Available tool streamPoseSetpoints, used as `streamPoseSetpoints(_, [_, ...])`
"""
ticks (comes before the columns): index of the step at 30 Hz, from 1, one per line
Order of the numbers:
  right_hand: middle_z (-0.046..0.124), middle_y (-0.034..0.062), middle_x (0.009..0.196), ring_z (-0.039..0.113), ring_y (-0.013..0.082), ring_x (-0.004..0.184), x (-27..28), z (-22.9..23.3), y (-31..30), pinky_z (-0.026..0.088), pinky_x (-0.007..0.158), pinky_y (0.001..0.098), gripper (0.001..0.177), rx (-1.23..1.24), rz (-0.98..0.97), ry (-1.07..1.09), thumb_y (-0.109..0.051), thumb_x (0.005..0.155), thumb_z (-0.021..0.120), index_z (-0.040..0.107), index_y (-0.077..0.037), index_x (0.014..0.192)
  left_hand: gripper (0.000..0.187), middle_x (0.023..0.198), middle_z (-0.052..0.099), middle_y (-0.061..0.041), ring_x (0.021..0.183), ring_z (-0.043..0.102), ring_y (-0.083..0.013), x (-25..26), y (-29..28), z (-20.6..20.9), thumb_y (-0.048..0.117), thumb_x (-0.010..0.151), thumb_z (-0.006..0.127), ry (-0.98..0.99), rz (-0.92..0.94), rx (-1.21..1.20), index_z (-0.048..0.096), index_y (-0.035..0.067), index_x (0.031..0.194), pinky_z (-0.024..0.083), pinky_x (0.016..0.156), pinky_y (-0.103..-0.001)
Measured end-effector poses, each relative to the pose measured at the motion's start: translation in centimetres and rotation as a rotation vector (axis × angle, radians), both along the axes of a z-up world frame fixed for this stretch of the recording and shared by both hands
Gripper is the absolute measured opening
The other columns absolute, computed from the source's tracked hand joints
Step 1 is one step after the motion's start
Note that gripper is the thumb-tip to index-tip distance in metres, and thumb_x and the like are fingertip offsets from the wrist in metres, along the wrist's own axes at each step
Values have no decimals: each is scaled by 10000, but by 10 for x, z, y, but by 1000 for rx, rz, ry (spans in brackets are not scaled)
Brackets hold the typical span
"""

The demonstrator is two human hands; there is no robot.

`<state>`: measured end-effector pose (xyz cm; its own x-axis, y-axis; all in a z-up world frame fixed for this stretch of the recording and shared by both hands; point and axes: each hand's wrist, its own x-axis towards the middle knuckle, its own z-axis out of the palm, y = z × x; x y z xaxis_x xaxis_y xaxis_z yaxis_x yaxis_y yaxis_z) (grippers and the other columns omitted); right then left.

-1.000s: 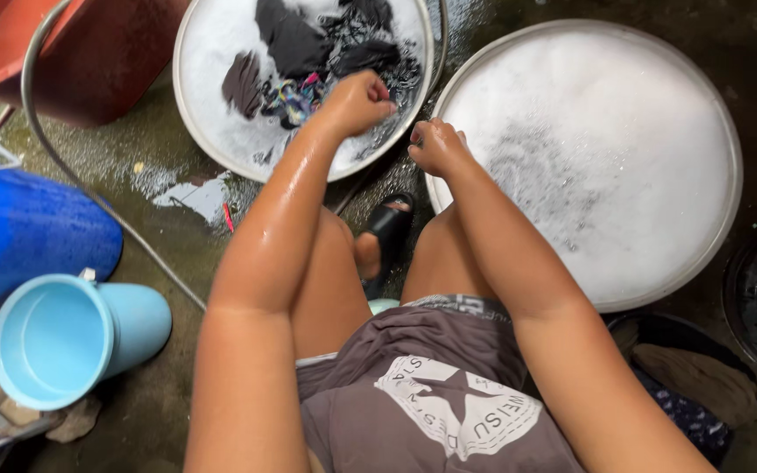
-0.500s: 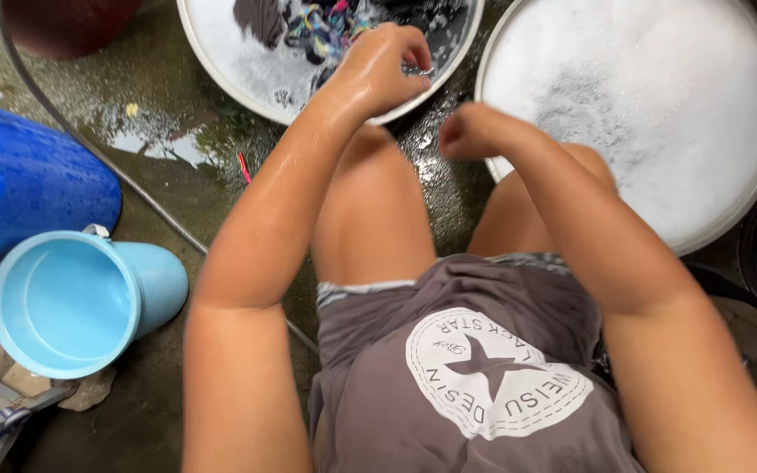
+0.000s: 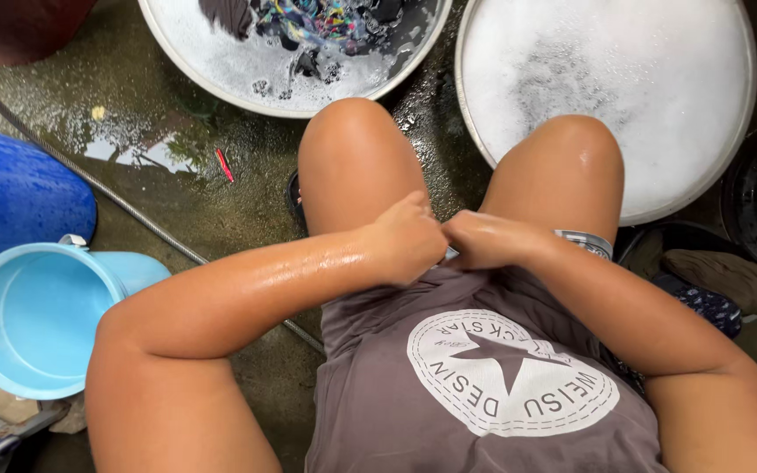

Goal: The person picks up clothes and a small stool, then washes the laundry by hand in large basins of soapy water by scrubbing and wringing the items.

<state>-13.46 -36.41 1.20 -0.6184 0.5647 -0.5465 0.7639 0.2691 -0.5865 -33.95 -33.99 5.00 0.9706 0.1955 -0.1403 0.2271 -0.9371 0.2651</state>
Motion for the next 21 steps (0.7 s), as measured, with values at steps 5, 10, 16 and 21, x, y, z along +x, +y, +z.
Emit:
streamPoseSetpoints(5, [737, 171, 907, 697, 384, 844, -8, 4, -10, 553, 733, 486, 262, 340, -129, 92, -241, 770, 753, 726, -71, 966, 211, 872, 734, -132, 894, 682, -308, 1, 0, -13, 293, 694, 734, 129, 75, 76, 776, 114, 797, 427, 827, -474])
streamPoseSetpoints(10, [731, 145, 899, 698, 368, 876, -14, -12, 28, 557, 764, 481, 212, 507, -212, -82, -278, 828, 741, 722, -94, 931, 241, 962, 727, -158, 993, 675, -331, -12, 39, -12, 255, 685, 756, 8, 352, 27, 774, 65, 833, 471, 871, -471])
streamPoseSetpoints(16, [744, 137, 855, 700, 375, 825, 15, 32, 94, 552, 724, 514, 182, 761, -208, -307, -279, 918, 680, 756, -114, 912, 373, 1070, 670, -190, 1069, 625, -395, -30, 44, 27, 318, 702, 817, 25, 452, 69, 763, 52, 957, 444, 914, -553])
streamPoseSetpoints(21, [751, 113, 877, 706, 338, 824, 8, 104, 116, 563, 736, 479, 197, 742, -186, -177, -290, 902, 704, 783, -129, 983, 606, 1060, 635, -183, 1048, 604, -399, -30, 91, 58, 496, 624, 895, -128, 550, 56, 732, 118, 1069, 409, 880, -592])
